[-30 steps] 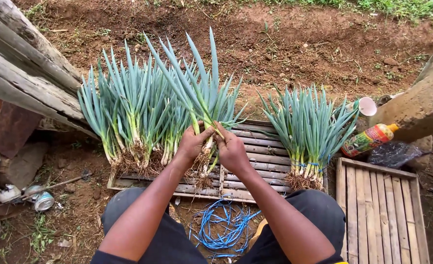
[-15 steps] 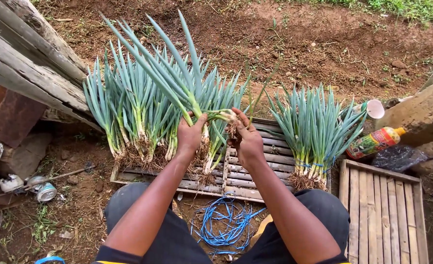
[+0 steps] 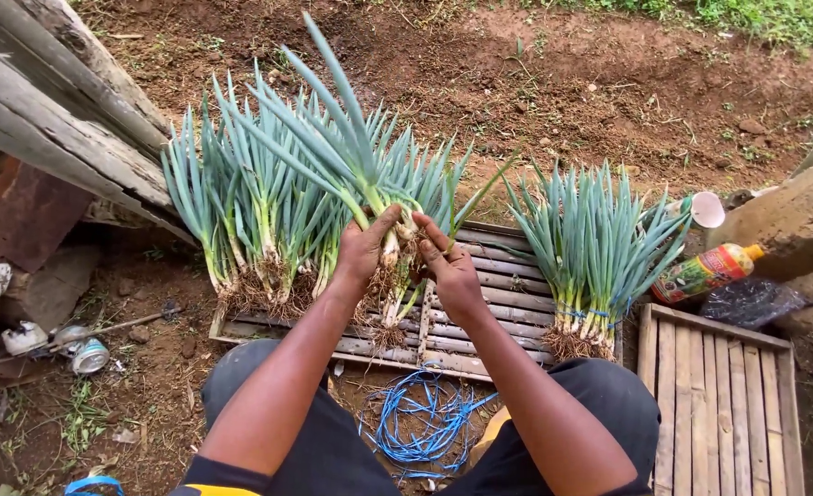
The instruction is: Cleaning and bundling scallions using blue string in an outdoor processing area
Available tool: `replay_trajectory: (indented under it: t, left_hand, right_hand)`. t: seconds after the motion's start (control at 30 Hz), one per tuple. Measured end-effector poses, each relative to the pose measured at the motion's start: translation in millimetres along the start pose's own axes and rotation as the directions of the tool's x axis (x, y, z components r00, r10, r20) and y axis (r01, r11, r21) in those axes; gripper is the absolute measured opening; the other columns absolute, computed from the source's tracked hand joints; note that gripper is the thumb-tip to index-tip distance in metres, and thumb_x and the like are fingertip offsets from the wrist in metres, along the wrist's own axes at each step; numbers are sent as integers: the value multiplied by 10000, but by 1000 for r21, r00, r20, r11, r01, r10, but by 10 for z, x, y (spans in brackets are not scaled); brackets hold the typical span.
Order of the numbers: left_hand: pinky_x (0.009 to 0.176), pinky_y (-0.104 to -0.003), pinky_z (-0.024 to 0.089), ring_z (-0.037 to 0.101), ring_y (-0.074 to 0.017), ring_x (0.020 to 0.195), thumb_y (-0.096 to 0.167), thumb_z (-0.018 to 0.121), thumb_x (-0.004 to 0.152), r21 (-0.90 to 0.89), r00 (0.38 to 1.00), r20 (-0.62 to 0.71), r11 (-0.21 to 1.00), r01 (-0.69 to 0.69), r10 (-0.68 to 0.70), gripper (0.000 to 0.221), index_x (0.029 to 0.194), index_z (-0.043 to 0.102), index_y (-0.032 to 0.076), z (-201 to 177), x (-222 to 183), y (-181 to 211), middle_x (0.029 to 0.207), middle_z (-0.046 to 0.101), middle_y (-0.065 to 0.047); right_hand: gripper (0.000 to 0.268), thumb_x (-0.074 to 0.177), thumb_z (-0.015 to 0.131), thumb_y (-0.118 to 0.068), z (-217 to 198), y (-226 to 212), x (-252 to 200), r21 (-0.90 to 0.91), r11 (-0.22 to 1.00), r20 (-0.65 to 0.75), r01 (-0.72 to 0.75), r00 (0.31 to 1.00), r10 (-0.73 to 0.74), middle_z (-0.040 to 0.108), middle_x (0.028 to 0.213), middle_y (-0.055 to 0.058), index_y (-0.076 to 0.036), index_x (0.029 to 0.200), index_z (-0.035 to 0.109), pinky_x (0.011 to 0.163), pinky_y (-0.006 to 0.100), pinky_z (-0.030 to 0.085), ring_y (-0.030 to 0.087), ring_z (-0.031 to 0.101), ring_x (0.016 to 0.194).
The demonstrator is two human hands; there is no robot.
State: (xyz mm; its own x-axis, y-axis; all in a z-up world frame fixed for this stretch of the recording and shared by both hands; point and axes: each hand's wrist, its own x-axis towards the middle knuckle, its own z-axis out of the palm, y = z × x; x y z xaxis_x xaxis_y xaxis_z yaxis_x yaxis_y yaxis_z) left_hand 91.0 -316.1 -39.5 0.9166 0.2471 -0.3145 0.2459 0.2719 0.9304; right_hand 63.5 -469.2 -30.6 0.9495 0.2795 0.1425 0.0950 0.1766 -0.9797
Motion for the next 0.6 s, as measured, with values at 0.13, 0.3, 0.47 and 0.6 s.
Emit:
replay_trajectory:
  t: [0.13,0.3,0.47,0.6]
  left_hand:
    - [853,-440,614,683,-244,957,286,914,808,-118,997,-36,990,-73,69,554,1154,591,-2,-102,108,-119,1032,674,-150]
    - [897,-407,566,685,-187,902,241,948,768,-39,962,-28,961,-272,271,470,1085,680,21,-117,110,-146,973,740,-151]
    - [897,-394,577,705,-177,881,202,956,752,-36,947,27,947,-320,321,460,1085,694,21,-127,172,-207,956,754,-150]
    - [870,-355,579,708,-136,850,189,964,729,-74,949,31,947,-312,315,453,1066,697,47,-120,178,-228,922,760,-105]
  right_hand:
    - [503,1097,363,-380,-256,267,136,20,990,95,-143,986,140,374,1609,217,-203,1560,452,993,539,543,488,280,1475]
    - [517,1099,402,-349,-432,322,172,-33,977,-81,-211,975,208,605,1400,218,-53,1515,483,943,400,505,341,572,1258]
    - [475,1112,352,-294,-314,-135,140,24,999,-187,-35,982,39,709,1170,222,7,1438,522,827,358,573,286,711,996]
    - [359,1124,384,-229,-612,-176,225,171,985,-285,30,958,20,424,549,18,20,1248,612,487,269,489,131,435,448]
